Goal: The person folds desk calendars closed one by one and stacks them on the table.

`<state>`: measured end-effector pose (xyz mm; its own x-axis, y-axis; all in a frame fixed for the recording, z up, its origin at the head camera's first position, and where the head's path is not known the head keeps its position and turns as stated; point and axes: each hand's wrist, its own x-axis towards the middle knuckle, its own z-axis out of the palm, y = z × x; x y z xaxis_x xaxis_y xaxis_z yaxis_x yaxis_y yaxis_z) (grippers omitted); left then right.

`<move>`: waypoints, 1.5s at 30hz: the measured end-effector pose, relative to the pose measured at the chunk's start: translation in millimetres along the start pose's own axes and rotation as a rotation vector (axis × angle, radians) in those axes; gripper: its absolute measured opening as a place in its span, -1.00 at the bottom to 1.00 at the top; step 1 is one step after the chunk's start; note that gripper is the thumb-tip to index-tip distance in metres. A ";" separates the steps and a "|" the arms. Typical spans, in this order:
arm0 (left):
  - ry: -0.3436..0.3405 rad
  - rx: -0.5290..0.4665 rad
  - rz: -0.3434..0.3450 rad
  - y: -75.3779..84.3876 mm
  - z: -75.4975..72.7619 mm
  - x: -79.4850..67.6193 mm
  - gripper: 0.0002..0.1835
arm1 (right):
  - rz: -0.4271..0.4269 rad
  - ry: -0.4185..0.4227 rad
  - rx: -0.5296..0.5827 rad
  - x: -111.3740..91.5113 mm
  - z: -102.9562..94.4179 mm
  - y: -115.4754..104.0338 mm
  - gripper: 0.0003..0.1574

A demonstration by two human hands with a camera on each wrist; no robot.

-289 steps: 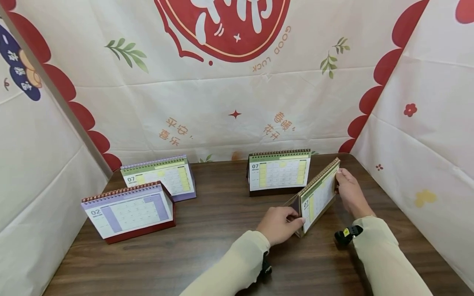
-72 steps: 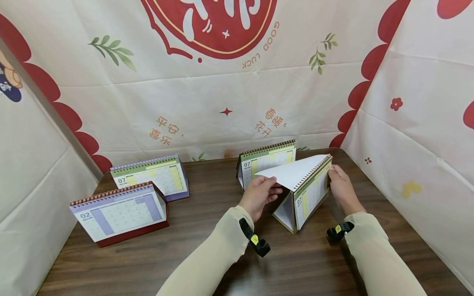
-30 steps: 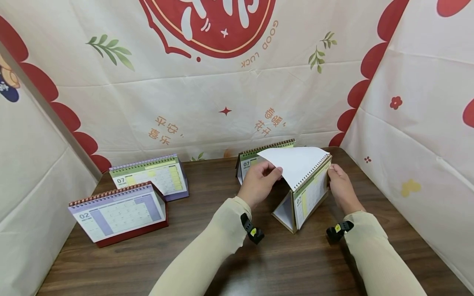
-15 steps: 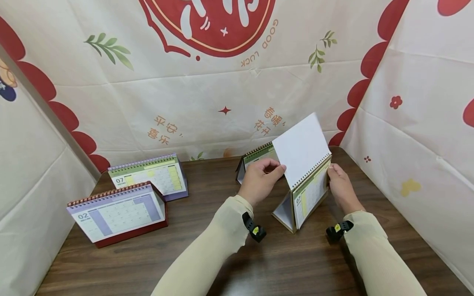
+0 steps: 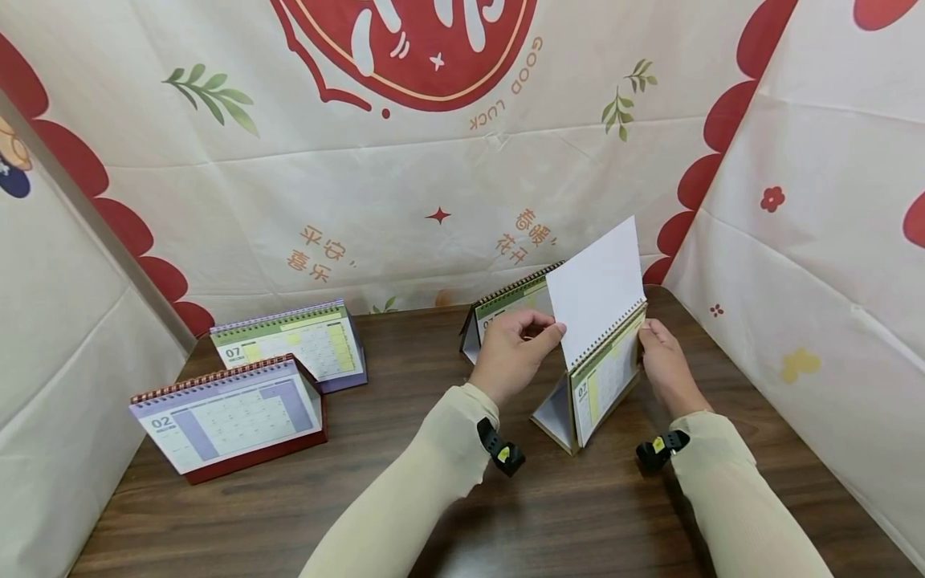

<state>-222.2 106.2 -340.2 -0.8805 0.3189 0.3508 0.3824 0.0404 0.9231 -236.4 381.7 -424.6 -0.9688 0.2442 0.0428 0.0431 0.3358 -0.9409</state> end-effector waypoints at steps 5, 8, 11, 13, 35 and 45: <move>-0.011 -0.022 0.042 4.4 3.6 -0.8 -0.86 | 0.015 -0.013 0.002 -0.1 -0.5 -1.0 -0.44; -0.030 -0.023 0.051 6.8 4.4 -1.5 -0.87 | 0.015 -0.018 0.005 -0.2 -0.8 -1.4 -0.44; -0.045 -0.009 0.047 8.1 4.9 -1.9 -0.89 | 0.009 -0.018 0.009 -0.5 -0.6 -1.5 -0.45; -0.050 -0.009 0.052 9.1 5.3 -2.2 -0.89 | 0.008 -0.017 0.011 -0.5 -0.5 -1.3 -0.46; -0.177 0.044 0.085 7.7 18.7 -13.7 -0.92 | -0.093 0.012 0.006 -1.2 1.4 -0.5 -0.57; -0.224 0.191 0.125 0.0 19.3 -18.8 -0.92 | -0.013 -0.013 -0.025 0.0 -2.7 1.5 -0.30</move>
<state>-200.2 118.5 -349.9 -0.7476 0.5326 0.3969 0.5484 0.1578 0.8212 -235.6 384.7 -425.1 -0.9725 0.2275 0.0506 0.0360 0.3612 -0.9318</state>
